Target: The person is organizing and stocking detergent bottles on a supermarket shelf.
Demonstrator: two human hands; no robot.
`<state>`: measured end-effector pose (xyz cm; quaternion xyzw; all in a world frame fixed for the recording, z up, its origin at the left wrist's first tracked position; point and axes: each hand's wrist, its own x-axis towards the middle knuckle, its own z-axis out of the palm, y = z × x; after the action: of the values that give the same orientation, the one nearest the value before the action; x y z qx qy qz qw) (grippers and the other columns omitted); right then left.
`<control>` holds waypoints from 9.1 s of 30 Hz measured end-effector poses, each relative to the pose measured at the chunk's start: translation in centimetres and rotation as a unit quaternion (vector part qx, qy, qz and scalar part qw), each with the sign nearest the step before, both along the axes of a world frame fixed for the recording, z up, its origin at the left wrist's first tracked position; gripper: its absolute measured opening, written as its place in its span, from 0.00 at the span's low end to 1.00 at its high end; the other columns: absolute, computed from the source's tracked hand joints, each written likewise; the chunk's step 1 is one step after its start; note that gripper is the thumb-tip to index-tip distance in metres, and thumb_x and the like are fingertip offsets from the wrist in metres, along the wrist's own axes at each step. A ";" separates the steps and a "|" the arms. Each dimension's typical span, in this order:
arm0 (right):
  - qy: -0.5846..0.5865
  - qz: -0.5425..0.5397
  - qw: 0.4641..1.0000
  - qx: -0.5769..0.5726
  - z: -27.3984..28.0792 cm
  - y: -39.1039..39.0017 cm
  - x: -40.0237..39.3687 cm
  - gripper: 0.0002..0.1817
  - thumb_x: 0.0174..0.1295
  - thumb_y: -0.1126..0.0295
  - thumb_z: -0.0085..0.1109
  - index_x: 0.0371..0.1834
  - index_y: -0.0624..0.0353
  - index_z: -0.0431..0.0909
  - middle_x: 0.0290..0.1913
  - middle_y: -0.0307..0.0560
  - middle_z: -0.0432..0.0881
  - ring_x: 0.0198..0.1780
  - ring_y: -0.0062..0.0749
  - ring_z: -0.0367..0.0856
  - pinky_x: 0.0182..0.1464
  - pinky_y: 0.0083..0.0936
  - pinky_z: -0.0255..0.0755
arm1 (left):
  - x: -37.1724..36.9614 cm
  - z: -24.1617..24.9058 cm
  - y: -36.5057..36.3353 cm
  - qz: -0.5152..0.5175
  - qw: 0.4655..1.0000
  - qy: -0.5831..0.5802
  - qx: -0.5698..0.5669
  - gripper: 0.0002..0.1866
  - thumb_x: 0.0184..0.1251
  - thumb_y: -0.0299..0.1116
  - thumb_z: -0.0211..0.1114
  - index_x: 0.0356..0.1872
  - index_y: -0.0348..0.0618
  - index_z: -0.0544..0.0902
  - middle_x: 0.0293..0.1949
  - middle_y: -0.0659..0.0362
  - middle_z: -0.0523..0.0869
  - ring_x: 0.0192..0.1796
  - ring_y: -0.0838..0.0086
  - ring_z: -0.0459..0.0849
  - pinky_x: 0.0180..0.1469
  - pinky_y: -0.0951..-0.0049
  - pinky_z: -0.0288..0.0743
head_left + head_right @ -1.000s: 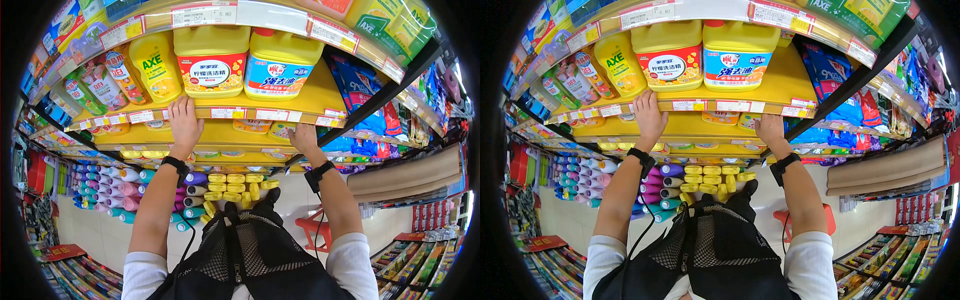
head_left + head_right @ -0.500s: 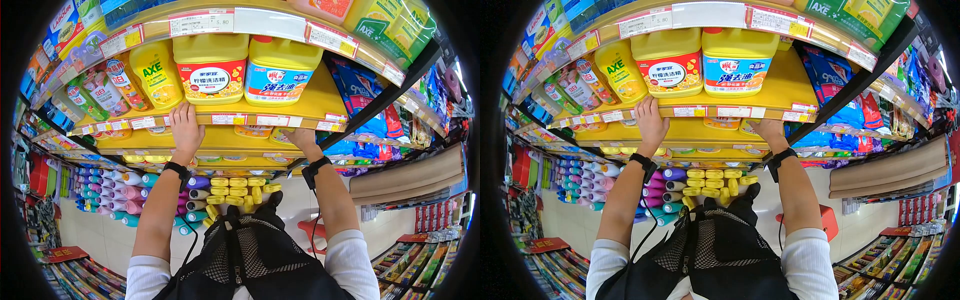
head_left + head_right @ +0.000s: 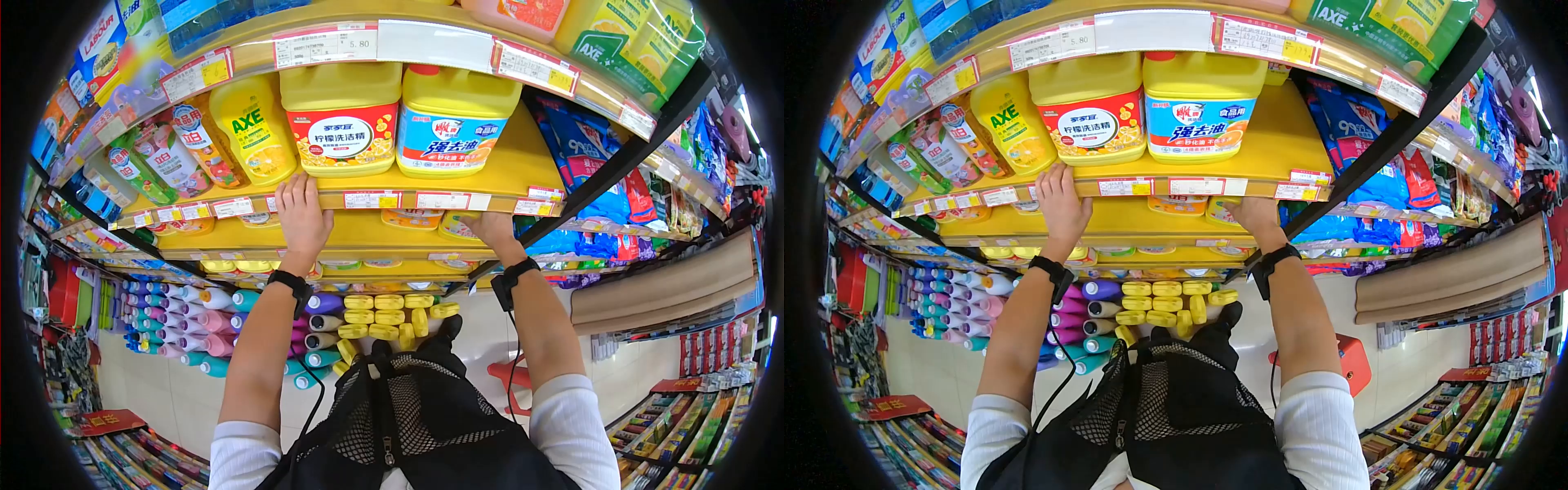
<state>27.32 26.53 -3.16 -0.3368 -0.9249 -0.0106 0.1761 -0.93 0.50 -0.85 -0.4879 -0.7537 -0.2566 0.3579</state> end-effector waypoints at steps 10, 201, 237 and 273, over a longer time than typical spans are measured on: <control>0.076 0.094 0.993 0.017 0.0 -1.9 1.7 0.31 0.48 0.61 0.76 0.55 0.60 0.77 0.43 0.58 0.83 0.49 0.57 0.81 0.53 0.46 0.73 | 0.2 0.2 -0.2 -0.002 1.000 -0.012 -0.002 0.39 0.43 0.29 0.74 0.62 0.36 0.70 0.62 0.48 0.74 0.67 0.54 0.69 0.73 0.49 0.57; 0.311 0.019 0.826 0.469 26.5 0.9 3.2 0.24 0.50 0.86 0.51 0.54 0.67 0.74 0.55 0.59 0.74 0.57 0.58 0.72 0.62 0.45 0.67 | 9.7 18.7 -2.9 -0.094 0.990 0.096 -0.040 0.45 0.46 0.32 0.81 0.69 0.40 0.68 0.59 0.49 0.76 0.61 0.52 0.73 0.63 0.54 0.64; 0.304 0.002 0.835 0.458 25.7 0.7 2.6 0.34 0.48 0.78 0.66 0.63 0.66 0.67 0.60 0.59 0.68 0.58 0.59 0.67 0.63 0.48 0.64 | 7.2 4.1 -9.1 -0.185 0.932 0.011 -0.311 0.23 0.52 0.30 0.71 0.50 0.36 0.74 0.43 0.50 0.77 0.49 0.55 0.74 0.55 0.54 0.64; 0.305 -0.028 0.804 0.510 24.3 2.8 1.3 0.39 0.44 0.86 0.52 0.68 0.69 0.63 0.64 0.64 0.65 0.65 0.62 0.65 0.67 0.51 0.60 | -6.6 -9.9 7.3 -0.368 0.798 -0.475 -0.052 0.21 0.70 0.47 0.63 0.55 0.44 0.81 0.54 0.49 0.84 0.55 0.51 0.82 0.57 0.56 0.76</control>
<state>28.64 29.36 21.15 -0.2099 -0.6752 -0.3818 0.5952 -7.52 7.81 -10.78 -0.5631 -0.6053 -0.5288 -0.1922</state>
